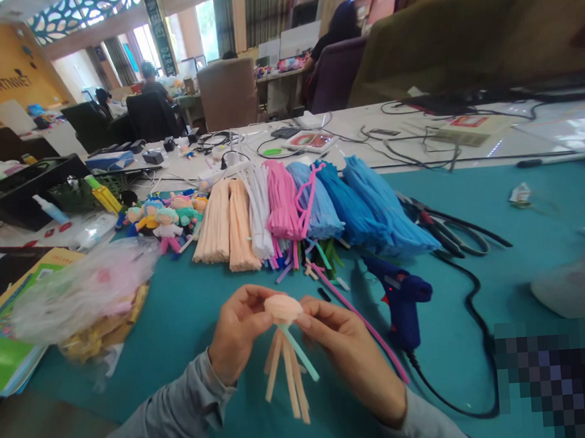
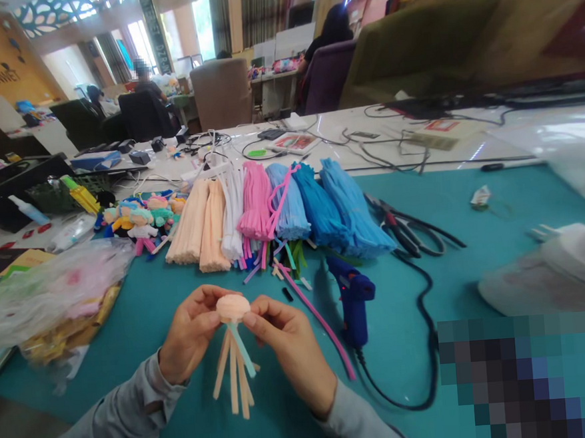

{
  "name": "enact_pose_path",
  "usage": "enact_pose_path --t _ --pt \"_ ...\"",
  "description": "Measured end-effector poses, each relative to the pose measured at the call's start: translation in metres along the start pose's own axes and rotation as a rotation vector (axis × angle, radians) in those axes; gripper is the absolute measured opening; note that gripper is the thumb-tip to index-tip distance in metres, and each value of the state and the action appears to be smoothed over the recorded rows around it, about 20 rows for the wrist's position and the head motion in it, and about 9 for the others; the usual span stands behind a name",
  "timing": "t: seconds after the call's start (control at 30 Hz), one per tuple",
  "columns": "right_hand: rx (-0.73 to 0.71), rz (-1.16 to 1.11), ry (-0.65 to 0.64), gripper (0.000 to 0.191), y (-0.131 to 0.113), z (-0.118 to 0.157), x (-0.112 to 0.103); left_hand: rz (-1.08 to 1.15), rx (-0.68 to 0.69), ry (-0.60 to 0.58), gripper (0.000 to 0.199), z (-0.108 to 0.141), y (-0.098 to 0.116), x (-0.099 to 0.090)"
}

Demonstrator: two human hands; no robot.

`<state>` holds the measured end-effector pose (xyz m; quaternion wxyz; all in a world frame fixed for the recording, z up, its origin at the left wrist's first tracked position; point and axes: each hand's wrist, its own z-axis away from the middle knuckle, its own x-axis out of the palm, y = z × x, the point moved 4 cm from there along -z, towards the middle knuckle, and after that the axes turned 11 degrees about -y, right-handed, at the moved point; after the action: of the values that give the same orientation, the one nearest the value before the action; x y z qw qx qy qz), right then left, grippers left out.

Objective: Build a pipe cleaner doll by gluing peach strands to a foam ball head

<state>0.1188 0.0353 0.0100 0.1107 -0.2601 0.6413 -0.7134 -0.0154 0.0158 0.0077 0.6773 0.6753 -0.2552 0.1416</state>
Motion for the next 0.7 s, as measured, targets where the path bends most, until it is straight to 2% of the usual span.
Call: enact_pose_path --t 0.7 --pt "-0.008 0.058 0.014 0.041 -0.0051 0.0017 0.0009 0.092 -0.050 0.051 0.022 -0.0017 -0.0024 0.0007"
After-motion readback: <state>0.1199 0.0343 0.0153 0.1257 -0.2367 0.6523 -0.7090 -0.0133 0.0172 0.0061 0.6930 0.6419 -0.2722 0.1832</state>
